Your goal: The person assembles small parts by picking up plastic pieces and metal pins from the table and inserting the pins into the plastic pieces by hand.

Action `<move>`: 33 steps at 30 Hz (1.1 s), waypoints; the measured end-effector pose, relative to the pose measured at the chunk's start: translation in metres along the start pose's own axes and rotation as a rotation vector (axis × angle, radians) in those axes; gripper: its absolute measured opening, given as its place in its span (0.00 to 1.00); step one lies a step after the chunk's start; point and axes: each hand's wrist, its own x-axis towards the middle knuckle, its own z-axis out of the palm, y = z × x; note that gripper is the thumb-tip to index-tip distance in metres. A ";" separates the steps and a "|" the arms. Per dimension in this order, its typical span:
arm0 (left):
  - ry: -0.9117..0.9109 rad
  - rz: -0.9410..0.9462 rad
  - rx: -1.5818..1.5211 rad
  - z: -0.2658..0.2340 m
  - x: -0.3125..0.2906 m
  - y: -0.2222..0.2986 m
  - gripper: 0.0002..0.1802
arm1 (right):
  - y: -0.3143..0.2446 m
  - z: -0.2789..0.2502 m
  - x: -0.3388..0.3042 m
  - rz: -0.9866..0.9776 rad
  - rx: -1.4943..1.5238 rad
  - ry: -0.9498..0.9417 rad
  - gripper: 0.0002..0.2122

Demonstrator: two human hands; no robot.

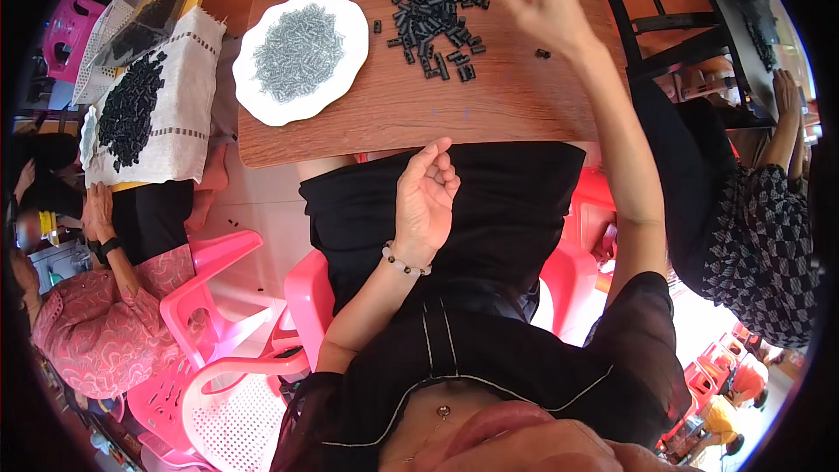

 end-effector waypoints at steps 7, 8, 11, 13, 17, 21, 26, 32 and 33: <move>0.038 -0.003 0.001 0.002 -0.002 0.000 0.12 | 0.002 0.042 -0.015 -0.093 0.007 0.008 0.07; 0.037 -0.008 0.000 0.002 -0.003 -0.001 0.12 | 0.003 0.043 -0.015 -0.094 0.007 0.008 0.07; 0.050 -0.013 0.001 0.004 -0.004 0.000 0.12 | 0.001 0.043 -0.015 -0.050 -0.086 -0.039 0.08; 0.061 -0.017 0.000 0.004 -0.004 0.000 0.12 | 0.001 0.038 -0.016 0.059 -0.103 -0.101 0.09; -0.067 0.025 0.094 0.002 -0.005 0.003 0.15 | -0.004 0.031 -0.021 0.218 0.337 -0.157 0.10; -0.123 0.183 0.280 0.021 -0.010 0.019 0.20 | -0.041 0.020 -0.036 0.222 0.651 -0.301 0.07; -0.182 0.323 0.315 0.030 -0.008 0.028 0.22 | -0.088 0.015 -0.056 0.212 0.769 -0.496 0.05; -0.180 0.379 0.306 0.015 -0.010 0.032 0.18 | -0.108 0.026 -0.061 0.147 0.710 -0.505 0.05; -0.171 0.368 0.291 0.013 -0.010 0.034 0.18 | -0.110 0.029 -0.060 0.146 0.728 -0.508 0.05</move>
